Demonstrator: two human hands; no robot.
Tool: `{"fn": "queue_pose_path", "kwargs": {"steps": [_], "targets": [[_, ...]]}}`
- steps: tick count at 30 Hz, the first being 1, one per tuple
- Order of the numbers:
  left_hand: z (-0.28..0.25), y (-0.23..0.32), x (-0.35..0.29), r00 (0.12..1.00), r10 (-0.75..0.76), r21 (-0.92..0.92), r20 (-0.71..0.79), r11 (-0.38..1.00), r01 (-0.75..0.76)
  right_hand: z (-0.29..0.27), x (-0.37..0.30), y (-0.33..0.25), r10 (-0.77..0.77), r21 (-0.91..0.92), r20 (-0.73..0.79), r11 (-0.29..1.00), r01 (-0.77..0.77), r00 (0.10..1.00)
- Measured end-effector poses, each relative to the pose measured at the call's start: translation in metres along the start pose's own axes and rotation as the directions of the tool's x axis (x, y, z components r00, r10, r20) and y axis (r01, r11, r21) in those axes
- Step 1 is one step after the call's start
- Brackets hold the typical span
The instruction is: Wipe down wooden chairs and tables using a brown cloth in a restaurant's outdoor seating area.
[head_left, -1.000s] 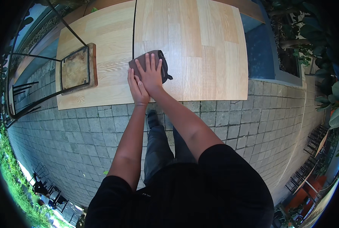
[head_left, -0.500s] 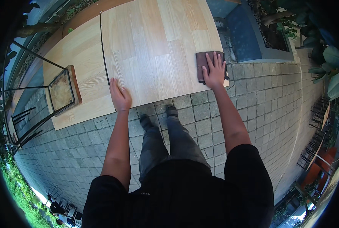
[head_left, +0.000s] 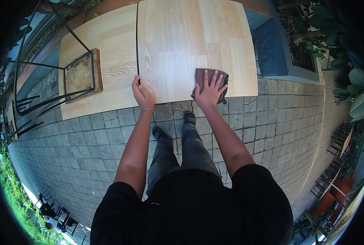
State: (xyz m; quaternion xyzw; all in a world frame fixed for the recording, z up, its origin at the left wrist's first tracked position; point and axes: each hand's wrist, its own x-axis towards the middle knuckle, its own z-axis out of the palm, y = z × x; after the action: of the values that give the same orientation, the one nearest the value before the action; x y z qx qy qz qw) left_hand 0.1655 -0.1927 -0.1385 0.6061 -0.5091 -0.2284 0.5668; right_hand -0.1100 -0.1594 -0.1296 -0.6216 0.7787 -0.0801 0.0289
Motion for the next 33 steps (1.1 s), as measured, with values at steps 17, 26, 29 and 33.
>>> {"fn": "queue_pose_path", "kwargs": {"steps": [17, 26, 29, 33], "targets": [[-0.217, 0.01, -0.123, 0.916, -0.365, -0.169, 0.167, 0.905, 0.391, 0.018, -0.089, -0.194, -0.59, 0.241, 0.11, 0.797, 0.554, 0.8], [-0.269, 0.017, -0.105, 0.874, -0.412, -0.309, 0.256, 0.822, 0.478, -0.013, -0.149, -0.237, -0.643, 0.725, 0.42, 0.662, 0.189, 0.64], [-0.295, 0.009, -0.099, 0.837, -0.487, -0.239, 0.251, 0.806, 0.541, -0.02, -0.154, -0.251, -0.528, 0.74, 0.482, 0.672, -0.003, 0.7], [-0.319, -0.002, -0.086, 0.835, -0.505, -0.212, 0.218, 0.811, 0.546, -0.042, -0.096, -0.264, -0.391, 0.662, 0.347, 0.746, 0.073, 0.853]]}}
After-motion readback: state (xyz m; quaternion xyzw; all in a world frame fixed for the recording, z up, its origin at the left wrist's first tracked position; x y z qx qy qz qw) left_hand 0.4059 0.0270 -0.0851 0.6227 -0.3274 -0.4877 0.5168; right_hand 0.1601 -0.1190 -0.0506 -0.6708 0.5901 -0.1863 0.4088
